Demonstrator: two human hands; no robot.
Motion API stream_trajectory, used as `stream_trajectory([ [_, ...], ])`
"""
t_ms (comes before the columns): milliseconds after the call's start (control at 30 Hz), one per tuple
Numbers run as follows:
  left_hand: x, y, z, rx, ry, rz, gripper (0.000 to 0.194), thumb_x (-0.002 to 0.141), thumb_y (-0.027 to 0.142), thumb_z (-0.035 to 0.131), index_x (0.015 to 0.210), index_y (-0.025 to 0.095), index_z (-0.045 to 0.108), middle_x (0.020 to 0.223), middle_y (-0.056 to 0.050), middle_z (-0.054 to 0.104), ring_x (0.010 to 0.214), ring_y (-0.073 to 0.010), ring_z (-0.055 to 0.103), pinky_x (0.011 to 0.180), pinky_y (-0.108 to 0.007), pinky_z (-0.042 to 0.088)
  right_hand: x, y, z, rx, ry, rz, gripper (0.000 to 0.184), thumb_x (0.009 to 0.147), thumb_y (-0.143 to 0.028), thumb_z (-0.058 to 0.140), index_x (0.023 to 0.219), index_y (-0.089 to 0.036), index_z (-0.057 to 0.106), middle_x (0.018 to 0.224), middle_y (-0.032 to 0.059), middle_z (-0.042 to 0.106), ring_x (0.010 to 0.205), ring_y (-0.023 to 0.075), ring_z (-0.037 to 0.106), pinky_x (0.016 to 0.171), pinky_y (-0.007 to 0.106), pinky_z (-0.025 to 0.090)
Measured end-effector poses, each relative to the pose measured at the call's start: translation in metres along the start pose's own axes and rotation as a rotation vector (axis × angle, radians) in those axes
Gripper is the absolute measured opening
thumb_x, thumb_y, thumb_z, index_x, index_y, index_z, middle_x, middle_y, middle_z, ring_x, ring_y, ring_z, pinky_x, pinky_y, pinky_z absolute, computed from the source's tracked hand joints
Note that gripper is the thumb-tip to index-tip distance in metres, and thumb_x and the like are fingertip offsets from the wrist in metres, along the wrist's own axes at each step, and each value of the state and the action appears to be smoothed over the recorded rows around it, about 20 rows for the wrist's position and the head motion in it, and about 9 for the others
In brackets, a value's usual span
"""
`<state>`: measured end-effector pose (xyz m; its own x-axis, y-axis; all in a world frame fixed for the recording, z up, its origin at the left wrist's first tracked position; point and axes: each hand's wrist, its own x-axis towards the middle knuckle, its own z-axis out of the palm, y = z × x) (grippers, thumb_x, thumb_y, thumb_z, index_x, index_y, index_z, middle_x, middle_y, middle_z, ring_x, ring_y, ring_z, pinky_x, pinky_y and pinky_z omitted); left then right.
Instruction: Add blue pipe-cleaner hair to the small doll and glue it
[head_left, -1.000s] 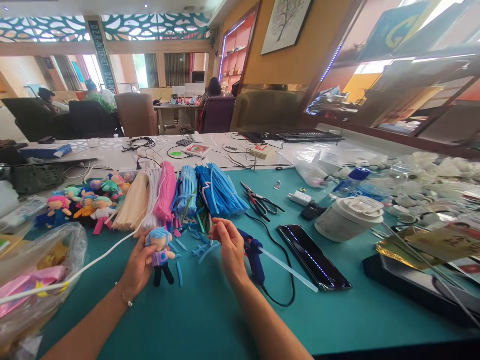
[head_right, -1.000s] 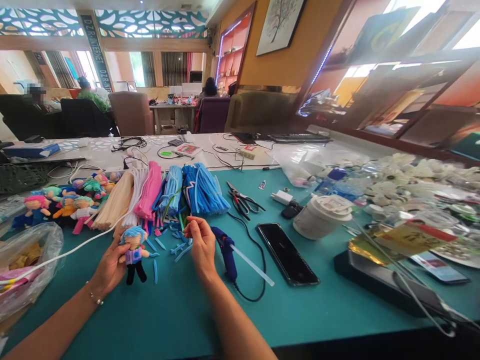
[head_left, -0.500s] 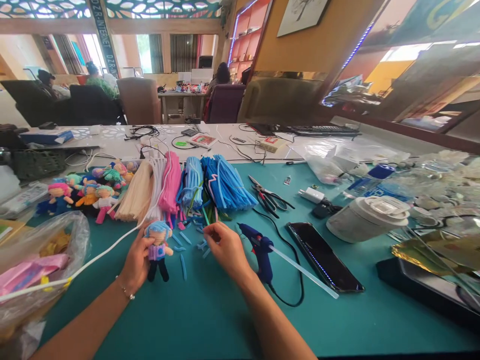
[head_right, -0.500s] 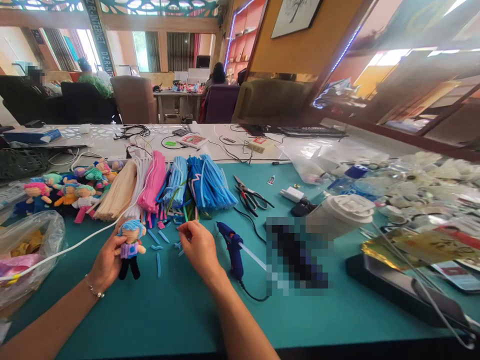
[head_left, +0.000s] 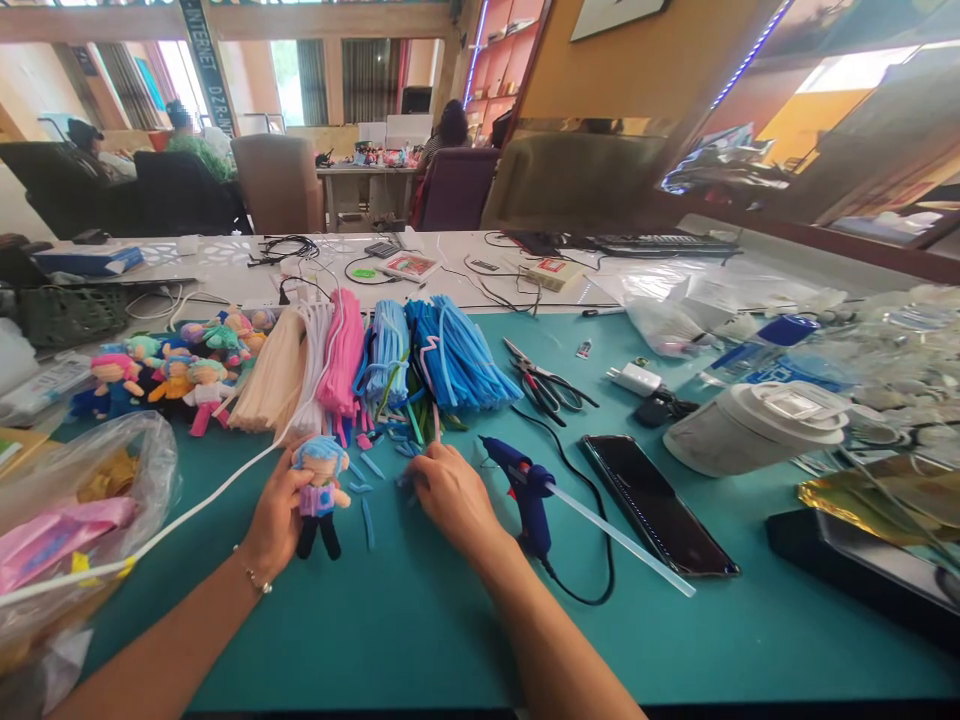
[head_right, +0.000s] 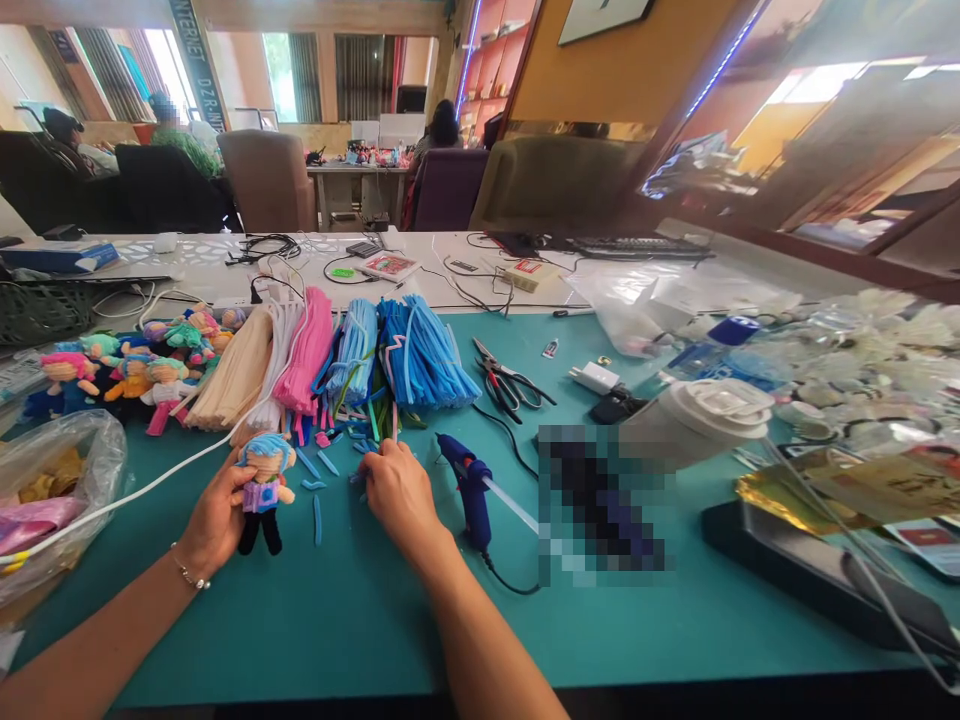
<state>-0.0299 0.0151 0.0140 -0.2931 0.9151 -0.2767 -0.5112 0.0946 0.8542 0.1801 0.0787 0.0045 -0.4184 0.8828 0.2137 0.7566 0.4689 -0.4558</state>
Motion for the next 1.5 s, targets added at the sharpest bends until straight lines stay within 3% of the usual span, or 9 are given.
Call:
stream_trajectory([
  [200,-0.001,-0.002,0.000,0.013,-0.036,-0.025,0.050,0.059,0.027,0.069,0.107,0.015,0.063,0.077,-0.002,0.074,0.059,-0.0204,0.070,0.058,-0.032,0.057,0.002,-0.003,-0.004,0.015,0.027,0.001,0.020,0.086,-0.008,0.060,0.089,-0.021,0.073,0.093,0.0069,0.069,0.091,0.0215,0.063,0.077,0.028,0.048],
  [333,-0.002,-0.001,0.001,0.011,-0.033,-0.039,0.053,0.058,0.027,0.069,0.110,0.015,0.062,0.076,-0.002,0.074,0.061,-0.0215,0.071,0.058,-0.031,0.057,0.003,-0.006,-0.007,0.047,-0.006,0.028,0.021,0.087,-0.008,0.057,0.094,-0.019,0.074,0.087,0.0063,0.075,0.090,0.0220,0.068,0.078,0.028,0.050],
  [467,-0.004,0.003,0.004,0.015,-0.029,-0.040,0.055,0.056,0.027,0.070,0.110,0.015,0.063,0.073,-0.001,0.073,0.062,-0.0214,0.072,0.058,-0.030,0.056,0.004,-0.010,-0.007,0.075,-0.066,0.039,0.027,0.085,-0.006,0.058,0.100,-0.020,0.076,0.097,0.0064,0.079,0.093,0.0219,0.072,0.080,0.027,0.052],
  [700,-0.003,0.001,0.004,0.012,-0.015,-0.030,0.056,0.056,0.026,0.068,0.111,0.015,0.064,0.075,-0.001,0.075,0.060,-0.0198,0.071,0.057,-0.030,0.056,0.004,-0.011,-0.008,0.084,-0.060,0.118,0.023,0.087,-0.014,0.059,0.099,-0.019,0.078,0.090,0.0082,0.079,0.085,0.0251,0.074,0.072,0.030,0.052],
  [800,-0.002,0.000,0.002,0.016,-0.023,-0.037,0.056,0.057,0.026,0.069,0.111,0.015,0.064,0.078,-0.002,0.076,0.059,-0.0183,0.070,0.059,-0.030,0.056,0.004,-0.010,-0.009,0.103,-0.042,0.134,0.026,0.087,-0.013,0.057,0.101,-0.019,0.078,0.097,0.0102,0.079,0.092,0.0264,0.074,0.078,0.032,0.053],
  [1000,-0.003,0.000,0.000,0.006,-0.039,-0.042,0.055,0.059,0.026,0.069,0.113,0.015,0.063,0.079,-0.003,0.077,0.059,-0.0185,0.070,0.059,-0.029,0.057,0.003,-0.013,-0.011,0.223,-0.087,0.094,0.040,0.083,-0.004,0.049,0.105,-0.021,0.078,0.093,0.0055,0.081,0.088,0.0214,0.076,0.082,0.030,0.057],
  [1167,-0.004,0.003,0.003,0.001,-0.058,-0.033,0.046,0.058,0.024,0.070,0.103,0.015,0.065,0.076,-0.003,0.075,0.057,-0.0174,0.069,0.055,-0.028,0.057,0.003,-0.013,-0.011,0.291,-0.098,0.096,0.048,0.081,-0.003,0.042,0.108,-0.020,0.078,0.098,0.0058,0.080,0.093,0.0221,0.075,0.084,0.031,0.057],
  [1367,-0.006,0.004,0.005,-0.001,-0.041,-0.040,0.045,0.058,0.023,0.068,0.102,0.016,0.065,0.073,-0.001,0.074,0.056,-0.0175,0.068,0.053,-0.029,0.058,0.004,-0.011,-0.007,0.363,-0.118,0.104,0.058,0.076,-0.002,0.038,0.117,-0.019,0.074,0.090,0.0029,0.079,0.078,0.0161,0.073,0.072,0.025,0.056],
  [1500,-0.005,0.003,0.003,0.005,-0.038,-0.041,0.049,0.058,0.023,0.068,0.106,0.015,0.064,0.075,-0.002,0.075,0.057,-0.0179,0.069,0.055,-0.029,0.058,0.005,-0.013,-0.007,0.387,-0.101,0.112,0.047,0.078,-0.008,0.042,0.109,-0.019,0.076,0.092,0.0044,0.078,0.080,0.0171,0.072,0.074,0.025,0.056],
])
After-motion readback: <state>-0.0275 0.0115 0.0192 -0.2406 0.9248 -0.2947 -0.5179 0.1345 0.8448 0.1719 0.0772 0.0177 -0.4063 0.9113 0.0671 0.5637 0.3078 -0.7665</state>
